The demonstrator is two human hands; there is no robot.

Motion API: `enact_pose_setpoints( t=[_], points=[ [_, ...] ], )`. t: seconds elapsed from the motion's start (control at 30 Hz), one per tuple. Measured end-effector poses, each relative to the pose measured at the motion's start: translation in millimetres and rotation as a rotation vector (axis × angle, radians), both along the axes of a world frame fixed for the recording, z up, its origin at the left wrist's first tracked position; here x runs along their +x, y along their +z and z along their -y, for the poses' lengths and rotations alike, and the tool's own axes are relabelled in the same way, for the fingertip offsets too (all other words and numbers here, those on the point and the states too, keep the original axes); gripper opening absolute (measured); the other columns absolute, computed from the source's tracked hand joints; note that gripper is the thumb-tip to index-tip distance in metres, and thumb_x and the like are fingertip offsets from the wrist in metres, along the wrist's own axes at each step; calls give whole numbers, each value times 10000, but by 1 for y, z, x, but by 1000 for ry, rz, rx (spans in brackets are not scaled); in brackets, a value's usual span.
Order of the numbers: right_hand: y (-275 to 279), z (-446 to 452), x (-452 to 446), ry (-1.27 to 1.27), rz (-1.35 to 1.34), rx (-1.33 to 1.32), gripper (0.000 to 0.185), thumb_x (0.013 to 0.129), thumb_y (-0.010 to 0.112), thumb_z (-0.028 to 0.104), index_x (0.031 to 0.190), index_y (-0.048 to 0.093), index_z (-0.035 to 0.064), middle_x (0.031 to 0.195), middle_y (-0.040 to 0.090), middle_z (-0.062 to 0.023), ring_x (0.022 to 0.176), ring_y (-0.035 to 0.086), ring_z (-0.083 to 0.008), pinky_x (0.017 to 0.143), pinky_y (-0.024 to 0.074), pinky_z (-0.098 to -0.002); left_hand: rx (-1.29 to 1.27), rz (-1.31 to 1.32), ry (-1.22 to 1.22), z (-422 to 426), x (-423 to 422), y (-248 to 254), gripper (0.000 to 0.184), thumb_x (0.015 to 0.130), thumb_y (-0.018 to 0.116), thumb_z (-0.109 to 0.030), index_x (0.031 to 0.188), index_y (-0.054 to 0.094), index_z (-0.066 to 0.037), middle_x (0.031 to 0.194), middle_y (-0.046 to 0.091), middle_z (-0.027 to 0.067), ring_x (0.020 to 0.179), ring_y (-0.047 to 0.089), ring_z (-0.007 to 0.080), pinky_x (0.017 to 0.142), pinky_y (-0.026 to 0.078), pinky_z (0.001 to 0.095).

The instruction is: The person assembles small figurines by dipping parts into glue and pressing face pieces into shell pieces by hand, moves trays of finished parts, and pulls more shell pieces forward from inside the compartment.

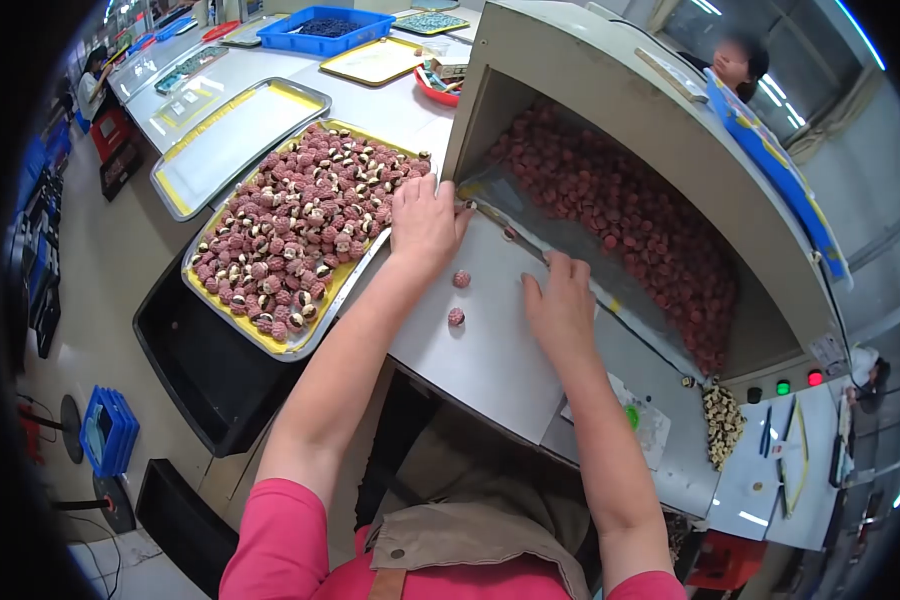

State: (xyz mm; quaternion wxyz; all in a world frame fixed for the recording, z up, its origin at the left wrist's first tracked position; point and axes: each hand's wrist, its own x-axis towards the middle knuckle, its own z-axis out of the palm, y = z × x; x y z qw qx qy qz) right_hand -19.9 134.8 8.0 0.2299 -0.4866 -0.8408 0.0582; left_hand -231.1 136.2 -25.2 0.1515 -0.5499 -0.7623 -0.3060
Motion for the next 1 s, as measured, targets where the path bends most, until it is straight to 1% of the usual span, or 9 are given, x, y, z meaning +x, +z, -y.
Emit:
enact_pose_setpoints(
  t=[0.07,0.23,0.43,0.57,0.67,0.7,0.8,0.93,1.0],
  points=[
    [-19,-11,-7,81,-60,114,381,869,652,185,1194,536,23,1152,558,-217,1063,563,-388,899,458,-465,63,-24,-66,10,5,-5,372,840,673,-343,1056,579,-55,1073,565,127,1120,494,302,994,359,445],
    [-17,-9,-40,243,-293,109,327,889,616,123,1187,539,11,1144,566,-204,1070,557,-384,909,454,-456,95,182,-285,34,19,-1,298,873,622,-242,1119,584,-77,1099,574,110,1134,494,283,1008,343,449],
    [-34,-31,-71,303,-349,127,280,922,568,133,1178,570,18,1148,577,-189,1066,560,-375,908,454,-444,185,8,-125,30,11,-7,292,901,566,-260,1130,588,-81,1058,607,109,1092,534,282,1002,350,433],
    [-35,-47,-87,366,-454,15,277,942,543,190,1170,607,46,1174,584,-176,1088,550,-369,925,443,-441,101,71,-230,40,14,-6,281,889,549,-237,1104,590,-61,1013,621,93,1059,544,277,971,362,425],
    [-45,-60,-94,453,-319,95,286,948,533,238,1166,627,77,1172,590,-149,1099,545,-355,937,429,-458,82,143,-235,67,21,2,269,871,559,-228,1068,588,-48,1014,618,94,1061,539,282,945,370,417],
    [-47,-61,-97,457,-307,76,279,941,540,276,1142,654,118,1149,597,-127,1097,540,-335,948,408,-455,50,194,-245,77,23,6,297,844,597,-258,1052,577,-47,1037,600,99,1088,516,287,928,371,423],
    [-28,-55,-98,582,-236,-44,259,924,568,290,1102,676,136,1126,600,-109,1084,540,-320,949,397,-433,15,184,-272,108,37,18,341,807,641,-289,1047,565,-60,1076,574,99,1096,493,287,907,369,438],
    [-19,-45,-90,691,-215,-63,174,877,633,232,987,708,121,1053,607,-89,1031,540,-289,915,409,-403,19,116,-233,117,54,9,319,779,668,-274,1022,556,-100,1030,540,74,1067,484,273,871,360,437],
    [-21,-37,-82,636,-271,-83,147,866,643,191,963,706,99,1005,607,-89,1001,542,-281,888,424,-392,42,35,-172,112,56,0,216,775,648,-173,953,547,-103,946,523,61,961,517,253,783,418,384]
  ],
)
